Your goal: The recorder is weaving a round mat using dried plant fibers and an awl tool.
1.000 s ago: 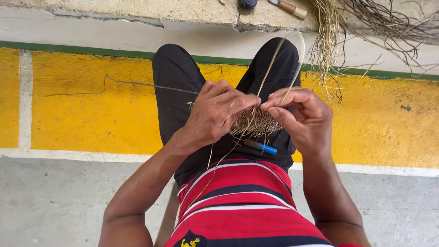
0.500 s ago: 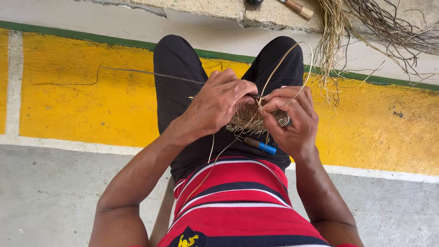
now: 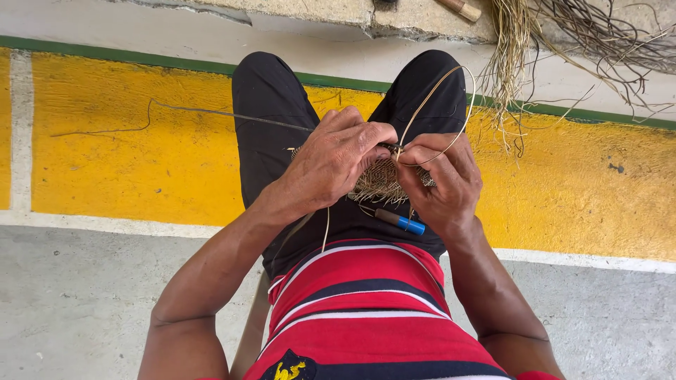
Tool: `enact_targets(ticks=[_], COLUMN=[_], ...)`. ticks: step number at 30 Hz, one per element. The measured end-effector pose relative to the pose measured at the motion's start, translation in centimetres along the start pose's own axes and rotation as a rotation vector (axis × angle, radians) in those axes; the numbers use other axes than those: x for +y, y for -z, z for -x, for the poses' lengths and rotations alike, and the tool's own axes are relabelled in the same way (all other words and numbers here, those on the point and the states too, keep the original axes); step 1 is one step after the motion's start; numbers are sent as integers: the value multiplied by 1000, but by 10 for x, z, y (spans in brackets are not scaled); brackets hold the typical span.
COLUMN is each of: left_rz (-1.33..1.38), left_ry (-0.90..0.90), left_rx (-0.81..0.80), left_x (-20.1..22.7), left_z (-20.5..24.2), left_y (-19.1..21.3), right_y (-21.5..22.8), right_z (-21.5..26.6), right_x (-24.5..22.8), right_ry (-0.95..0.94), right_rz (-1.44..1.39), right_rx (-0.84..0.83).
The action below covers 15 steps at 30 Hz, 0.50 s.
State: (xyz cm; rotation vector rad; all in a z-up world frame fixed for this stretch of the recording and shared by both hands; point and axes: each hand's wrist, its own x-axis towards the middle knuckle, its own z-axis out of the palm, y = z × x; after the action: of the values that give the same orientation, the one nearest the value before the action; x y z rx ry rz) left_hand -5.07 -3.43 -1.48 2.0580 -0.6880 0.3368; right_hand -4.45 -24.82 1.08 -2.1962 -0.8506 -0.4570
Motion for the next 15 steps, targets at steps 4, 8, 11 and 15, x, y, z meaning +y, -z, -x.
enact_targets(ticks=[4, 8, 11, 15], left_rz=[-2, -53, -41, -35], left_ry=[-3, 27, 29, 39], left_rx=[-33, -24, -6, 16], left_x=[5, 6, 8, 15], left_z=[-1, -3, -4, -3], left_y=[4, 7, 8, 10], right_y=[2, 4, 16, 32], right_z=[5, -2, -13, -20], right_x=[1, 3, 21, 35], right_ry=[-135, -90, -66, -106], right_rz=[-133, -132, -238, -155], right_rx=[-31, -43, -156, -223])
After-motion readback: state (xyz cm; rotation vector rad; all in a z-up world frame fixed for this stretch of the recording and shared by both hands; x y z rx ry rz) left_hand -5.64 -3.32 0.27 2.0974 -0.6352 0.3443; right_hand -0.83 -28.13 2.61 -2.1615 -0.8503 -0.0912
